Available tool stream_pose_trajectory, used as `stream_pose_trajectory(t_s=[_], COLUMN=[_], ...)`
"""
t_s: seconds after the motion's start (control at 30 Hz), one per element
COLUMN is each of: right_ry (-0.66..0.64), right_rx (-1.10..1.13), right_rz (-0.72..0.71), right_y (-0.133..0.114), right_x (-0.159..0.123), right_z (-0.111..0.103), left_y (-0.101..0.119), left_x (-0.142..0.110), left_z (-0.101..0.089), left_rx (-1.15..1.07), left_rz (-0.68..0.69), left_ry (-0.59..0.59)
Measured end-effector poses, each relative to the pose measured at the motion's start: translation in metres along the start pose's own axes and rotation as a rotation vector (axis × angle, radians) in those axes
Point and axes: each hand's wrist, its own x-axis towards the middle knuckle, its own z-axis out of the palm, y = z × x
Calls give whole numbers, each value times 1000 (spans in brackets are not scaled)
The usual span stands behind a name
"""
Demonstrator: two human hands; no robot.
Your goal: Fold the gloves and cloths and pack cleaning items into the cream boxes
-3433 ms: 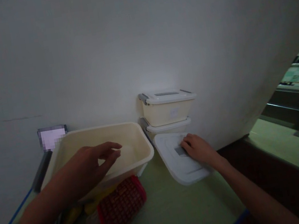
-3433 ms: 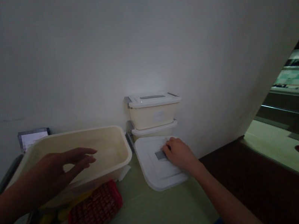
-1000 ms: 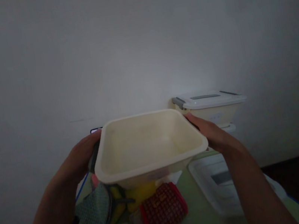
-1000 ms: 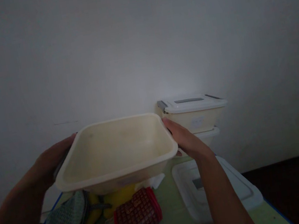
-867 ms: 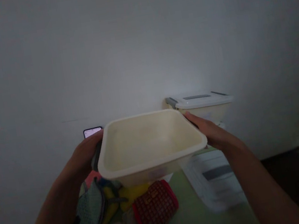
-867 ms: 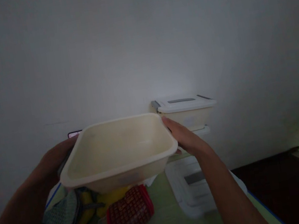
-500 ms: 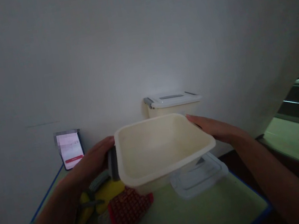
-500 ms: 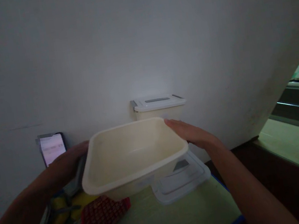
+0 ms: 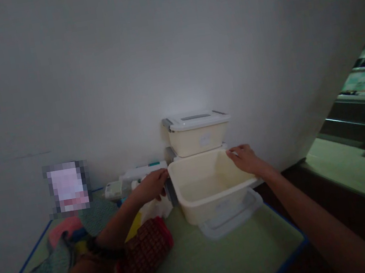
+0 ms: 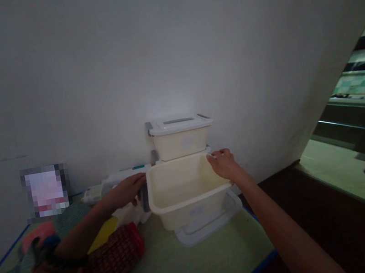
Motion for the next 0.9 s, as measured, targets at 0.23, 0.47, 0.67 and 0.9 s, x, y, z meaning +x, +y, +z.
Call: stream_pose_trajectory(t_s=[0.23,0.47,0.67,0.9], right_ry=[22,-89,-121,-273], right_rx=[-17,279,572,763], right_rz=[-87,-303,-443,-451], right_y=[-60,-152,-223,-250], right_x=[-12,-20,-41,-60], right_z=[-16,-10,6,71], left_y=[-8,-43,-83,-120], left_x=[-22,-64,-103,-120], left_z=[-4,-19,-34,-32], left_rx=[173,379,504,516], left_rz=[119,244,128,126], left_ry=[263,555,659,568])
